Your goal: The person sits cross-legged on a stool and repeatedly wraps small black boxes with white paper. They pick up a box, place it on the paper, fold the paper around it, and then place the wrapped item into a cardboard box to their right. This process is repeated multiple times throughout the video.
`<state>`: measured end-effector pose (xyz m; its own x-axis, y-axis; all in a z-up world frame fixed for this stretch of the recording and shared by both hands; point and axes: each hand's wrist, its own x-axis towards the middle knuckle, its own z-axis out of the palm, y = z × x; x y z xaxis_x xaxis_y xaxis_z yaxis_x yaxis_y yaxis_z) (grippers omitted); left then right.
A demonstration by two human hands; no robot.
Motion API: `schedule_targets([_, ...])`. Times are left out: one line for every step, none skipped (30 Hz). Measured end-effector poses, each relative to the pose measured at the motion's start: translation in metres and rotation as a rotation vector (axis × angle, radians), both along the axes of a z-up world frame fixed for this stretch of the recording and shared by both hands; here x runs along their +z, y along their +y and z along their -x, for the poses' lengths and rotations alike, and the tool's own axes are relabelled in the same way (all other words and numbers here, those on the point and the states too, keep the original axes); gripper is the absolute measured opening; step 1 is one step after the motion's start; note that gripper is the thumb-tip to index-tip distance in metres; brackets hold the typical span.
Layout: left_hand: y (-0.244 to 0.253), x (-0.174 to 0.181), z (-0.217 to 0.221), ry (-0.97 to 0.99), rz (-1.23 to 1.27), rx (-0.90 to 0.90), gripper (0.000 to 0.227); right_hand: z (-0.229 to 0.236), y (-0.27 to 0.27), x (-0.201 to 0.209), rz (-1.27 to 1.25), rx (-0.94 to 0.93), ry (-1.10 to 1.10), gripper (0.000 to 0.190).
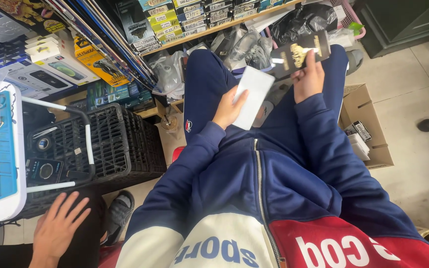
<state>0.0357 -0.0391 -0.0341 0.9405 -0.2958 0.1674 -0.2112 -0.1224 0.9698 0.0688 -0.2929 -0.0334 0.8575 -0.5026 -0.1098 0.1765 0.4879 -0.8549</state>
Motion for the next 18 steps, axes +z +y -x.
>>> schedule_targets([0.000,0.003,0.001,-0.003,0.001,0.001,0.034,0.004,0.005,0.011,0.001,0.001,-0.003,0.039])
schedule_targets([0.000,0.006,0.002,0.030,0.019,0.026,0.035,0.008,0.011,0.023,-0.027,-0.001,-0.002,0.039])
schedule_targets([0.000,0.008,0.004,0.064,0.035,0.049,0.035,0.014,0.016,0.033,-0.055,-0.004,0.000,0.039])
schedule_targets([-0.001,0.010,0.004,0.063,0.035,0.049,0.035,0.003,0.012,0.010,-0.055,-0.004,-0.001,0.039])
schedule_targets([-0.002,0.012,0.005,0.078,0.052,0.022,0.037,-0.008,0.008,-0.013,0.057,0.019,0.020,0.036])
schedule_targets([-0.003,0.014,0.005,0.094,0.069,-0.006,0.038,-0.020,0.003,-0.037,0.169,0.041,0.041,0.038])
schedule_targets([-0.004,0.014,0.006,0.094,0.069,-0.005,0.038,-0.015,0.011,-0.032,0.169,0.042,0.041,0.038])
schedule_targets([-0.005,0.014,0.006,0.096,0.090,-0.020,0.035,-0.010,0.018,-0.026,0.297,0.113,0.025,0.034])
schedule_targets([-0.006,0.015,0.007,0.097,0.112,-0.035,0.032,-0.006,0.025,-0.021,0.426,0.183,0.007,0.031])
schedule_targets([-0.005,0.014,0.008,0.096,0.112,-0.035,0.032,-0.003,0.026,-0.019,0.426,0.183,0.007,0.031])
schedule_targets([-0.005,0.013,0.008,0.094,0.111,-0.032,0.030,-0.002,0.026,-0.016,0.507,0.212,-0.026,0.029])
schedule_targets([-0.005,0.013,0.008,0.093,0.110,-0.030,0.028,0.000,0.026,-0.014,0.587,0.241,-0.059,0.032])
schedule_targets([-0.005,0.013,0.009,0.092,0.110,-0.031,0.028,0.008,0.028,0.001,0.587,0.240,-0.059,0.032])
schedule_targets([-0.005,0.013,0.010,0.092,0.067,-0.018,0.029,0.015,0.029,0.015,0.636,0.270,-0.090,0.045])
schedule_targets([-0.004,0.012,0.011,0.095,0.023,-0.006,0.033,0.024,0.031,0.028,0.684,0.300,-0.119,0.066])
schedule_targets([-0.005,0.013,0.011,0.096,0.022,-0.007,0.033,0.026,0.032,0.032,0.683,0.299,-0.118,0.066])
schedule_targets([-0.005,0.014,0.010,0.125,0.040,0.012,0.031,0.029,0.034,0.035,0.661,0.329,-0.177,0.070])
schedule_targets([-0.005,0.014,0.010,0.153,0.058,0.030,0.029,0.031,0.035,0.039,0.638,0.358,-0.236,0.075])
